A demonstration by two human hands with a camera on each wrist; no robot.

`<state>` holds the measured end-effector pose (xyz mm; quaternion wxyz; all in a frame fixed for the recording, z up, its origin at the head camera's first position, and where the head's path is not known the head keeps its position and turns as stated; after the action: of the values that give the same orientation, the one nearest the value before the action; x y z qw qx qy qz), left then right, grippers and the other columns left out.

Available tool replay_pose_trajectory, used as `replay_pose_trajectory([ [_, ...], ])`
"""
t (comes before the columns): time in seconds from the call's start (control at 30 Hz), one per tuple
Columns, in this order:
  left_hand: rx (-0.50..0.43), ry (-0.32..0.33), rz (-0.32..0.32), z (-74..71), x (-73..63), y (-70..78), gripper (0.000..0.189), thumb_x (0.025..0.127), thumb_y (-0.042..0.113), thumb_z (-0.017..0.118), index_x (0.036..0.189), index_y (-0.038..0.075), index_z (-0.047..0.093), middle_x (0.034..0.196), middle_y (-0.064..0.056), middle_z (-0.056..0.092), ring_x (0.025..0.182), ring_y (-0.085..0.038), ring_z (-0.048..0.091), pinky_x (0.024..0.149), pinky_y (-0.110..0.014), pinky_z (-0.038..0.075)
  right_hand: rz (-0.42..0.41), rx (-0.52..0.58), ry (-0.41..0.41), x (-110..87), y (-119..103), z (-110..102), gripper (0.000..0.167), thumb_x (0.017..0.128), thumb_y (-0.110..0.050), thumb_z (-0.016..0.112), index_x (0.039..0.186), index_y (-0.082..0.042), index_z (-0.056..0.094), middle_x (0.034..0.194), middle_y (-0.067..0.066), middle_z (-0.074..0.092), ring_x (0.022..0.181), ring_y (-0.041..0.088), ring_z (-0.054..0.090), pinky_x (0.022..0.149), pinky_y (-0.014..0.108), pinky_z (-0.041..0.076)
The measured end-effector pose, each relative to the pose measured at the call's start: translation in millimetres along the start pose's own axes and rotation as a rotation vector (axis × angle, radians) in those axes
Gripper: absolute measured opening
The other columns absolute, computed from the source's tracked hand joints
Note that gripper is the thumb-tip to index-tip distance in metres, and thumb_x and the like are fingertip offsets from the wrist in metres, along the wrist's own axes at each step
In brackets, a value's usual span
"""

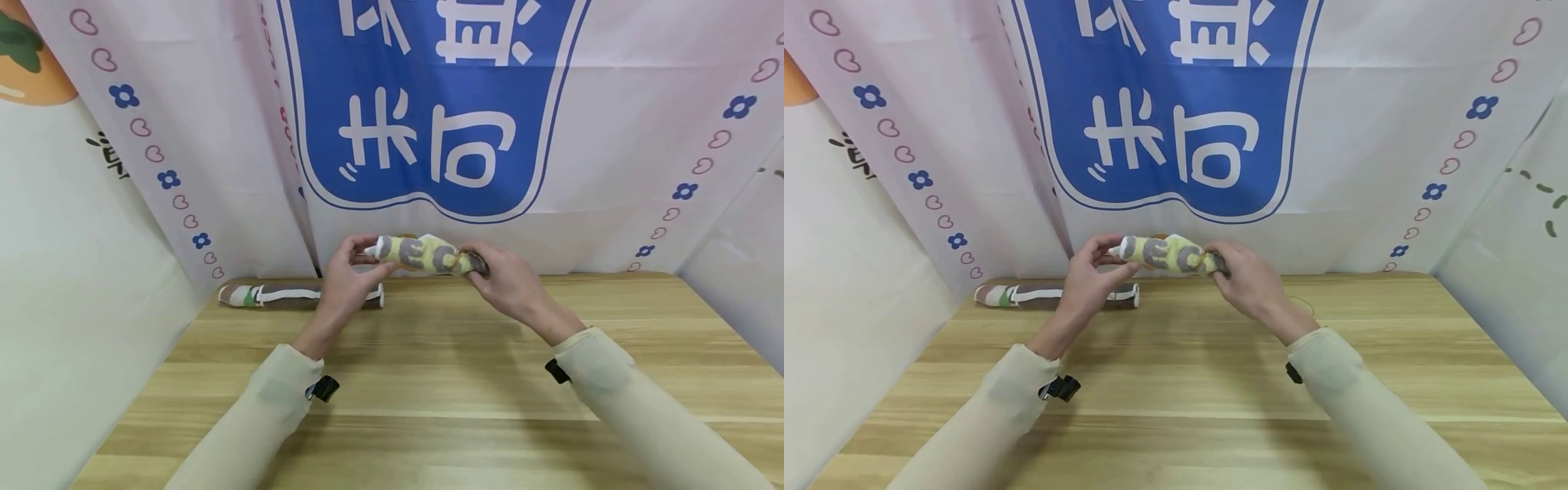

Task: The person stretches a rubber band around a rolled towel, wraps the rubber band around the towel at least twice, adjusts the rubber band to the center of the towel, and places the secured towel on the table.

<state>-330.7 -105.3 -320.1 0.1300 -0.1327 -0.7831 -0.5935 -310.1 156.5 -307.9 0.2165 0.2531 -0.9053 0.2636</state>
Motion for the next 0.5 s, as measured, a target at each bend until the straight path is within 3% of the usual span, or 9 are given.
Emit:
replay_pose_trajectory([
  [0.23,0.138,-0.08,0.055,-14.7,1.4,-10.6,0.057,0.092,0.017,0.085,0.141,0.007,0.059,0.133,-0.009,0.067,0.12,-0.025,0.064,0.094,-0.043,0.059,0.009,-0.008,-0.052,-1.1,18.3,-5.5,0.035,0.095,0.002,0.075,0.13,-0.003,0.068,0.126,0.019,0.07,0.114,0.039,0.068,0.094,0.055,0.055],
  [0.5,0.324,-0.205,0.068,-30.1,7.0,-18.0,0.064,0.092,0.02,0.085,0.146,0.002,0.055,0.143,-0.017,0.062,0.132,-0.035,0.057,0.106,-0.049,0.052,0.004,-0.04,-0.113,-4.3,41.1,-14.4,0.035,0.096,0.002,0.074,0.13,-0.003,0.066,0.123,0.02,0.071,0.11,0.04,0.069,0.093,0.057,0.056],
])
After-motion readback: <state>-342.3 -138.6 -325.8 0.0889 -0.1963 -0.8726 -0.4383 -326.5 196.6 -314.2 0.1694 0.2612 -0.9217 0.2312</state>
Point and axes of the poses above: each hand's wrist, its own x-axis towards the middle knuckle, its own z-axis out of the palm, y = z × x, the point moved 5 cm from there along x, towards the middle knuckle
